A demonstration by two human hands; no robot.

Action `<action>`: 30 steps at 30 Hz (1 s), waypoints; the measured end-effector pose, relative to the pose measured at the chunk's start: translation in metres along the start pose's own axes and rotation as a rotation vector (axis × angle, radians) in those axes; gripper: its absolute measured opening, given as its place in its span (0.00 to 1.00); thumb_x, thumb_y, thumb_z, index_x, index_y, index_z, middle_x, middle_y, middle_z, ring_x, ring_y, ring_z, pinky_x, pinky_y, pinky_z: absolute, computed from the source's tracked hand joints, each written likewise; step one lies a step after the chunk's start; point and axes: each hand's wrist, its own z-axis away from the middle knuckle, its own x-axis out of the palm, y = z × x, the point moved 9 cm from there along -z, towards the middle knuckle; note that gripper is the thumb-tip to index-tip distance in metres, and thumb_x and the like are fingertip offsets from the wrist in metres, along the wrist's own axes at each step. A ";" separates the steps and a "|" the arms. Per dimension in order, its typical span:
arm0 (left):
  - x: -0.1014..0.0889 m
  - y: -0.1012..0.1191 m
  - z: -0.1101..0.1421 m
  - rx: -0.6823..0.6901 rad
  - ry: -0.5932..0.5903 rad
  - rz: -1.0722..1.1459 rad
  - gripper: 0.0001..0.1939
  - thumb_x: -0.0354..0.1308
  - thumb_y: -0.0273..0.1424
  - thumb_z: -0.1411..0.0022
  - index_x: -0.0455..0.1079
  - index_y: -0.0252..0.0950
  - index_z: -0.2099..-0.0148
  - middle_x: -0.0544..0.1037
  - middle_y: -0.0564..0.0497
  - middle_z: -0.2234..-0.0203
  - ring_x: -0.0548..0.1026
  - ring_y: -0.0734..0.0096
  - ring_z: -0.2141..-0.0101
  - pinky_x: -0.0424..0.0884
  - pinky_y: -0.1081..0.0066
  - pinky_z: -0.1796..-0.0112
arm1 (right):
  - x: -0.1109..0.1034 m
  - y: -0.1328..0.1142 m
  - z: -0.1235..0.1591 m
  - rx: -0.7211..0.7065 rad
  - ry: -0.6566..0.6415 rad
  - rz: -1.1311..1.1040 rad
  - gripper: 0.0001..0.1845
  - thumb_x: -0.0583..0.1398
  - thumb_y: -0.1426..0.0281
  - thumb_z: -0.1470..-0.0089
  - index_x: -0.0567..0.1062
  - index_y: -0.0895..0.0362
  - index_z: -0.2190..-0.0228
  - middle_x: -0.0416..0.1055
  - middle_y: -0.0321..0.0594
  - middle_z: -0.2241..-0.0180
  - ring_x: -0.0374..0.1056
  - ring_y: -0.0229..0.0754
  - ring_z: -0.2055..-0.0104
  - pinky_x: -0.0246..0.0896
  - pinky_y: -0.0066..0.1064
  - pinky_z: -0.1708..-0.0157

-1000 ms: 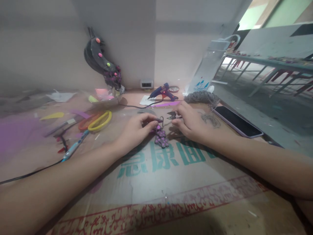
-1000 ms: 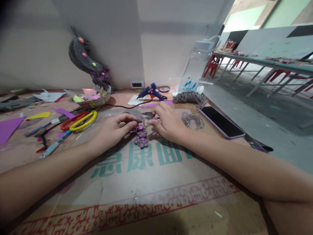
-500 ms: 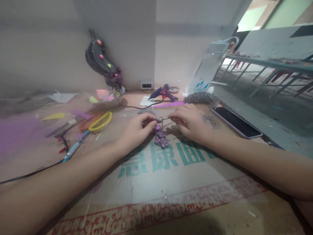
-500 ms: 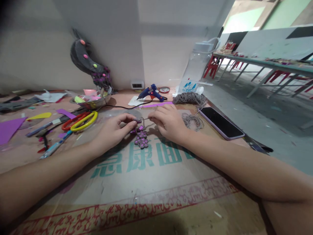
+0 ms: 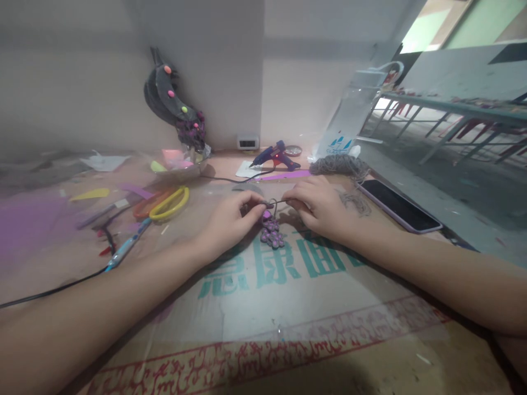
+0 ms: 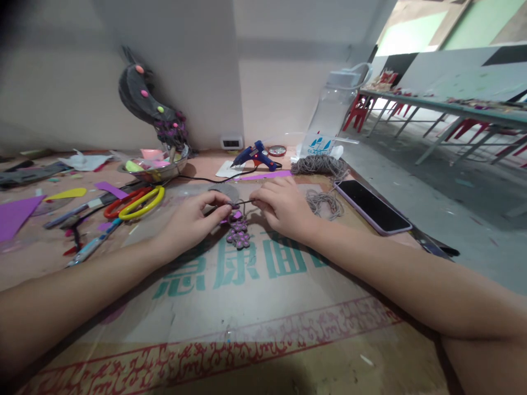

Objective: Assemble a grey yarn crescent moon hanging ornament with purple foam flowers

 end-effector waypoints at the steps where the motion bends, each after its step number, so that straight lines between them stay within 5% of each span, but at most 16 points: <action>1: 0.000 0.000 0.000 0.000 -0.001 -0.001 0.06 0.53 0.31 0.36 0.70 0.37 0.62 0.78 0.52 0.67 0.74 0.68 0.65 0.68 0.70 0.61 | 0.001 0.001 0.000 0.005 -0.007 0.000 0.12 0.52 0.73 0.39 0.76 0.56 0.66 0.73 0.42 0.70 0.64 0.46 0.64 0.52 0.37 0.63; 18: 0.001 0.000 -0.001 0.021 -0.018 -0.068 0.07 0.53 0.32 0.36 0.71 0.37 0.63 0.79 0.50 0.66 0.75 0.65 0.63 0.67 0.67 0.59 | 0.009 0.001 0.000 0.008 -0.072 0.019 0.11 0.53 0.73 0.39 0.76 0.57 0.65 0.73 0.43 0.71 0.62 0.45 0.65 0.52 0.36 0.63; 30: 0.000 -0.008 -0.002 -0.094 0.000 0.115 0.09 0.55 0.36 0.38 0.72 0.37 0.63 0.79 0.51 0.68 0.75 0.67 0.66 0.70 0.69 0.62 | 0.002 0.017 0.006 0.168 0.055 -0.150 0.12 0.57 0.64 0.39 0.74 0.56 0.58 0.75 0.43 0.66 0.68 0.43 0.68 0.61 0.34 0.68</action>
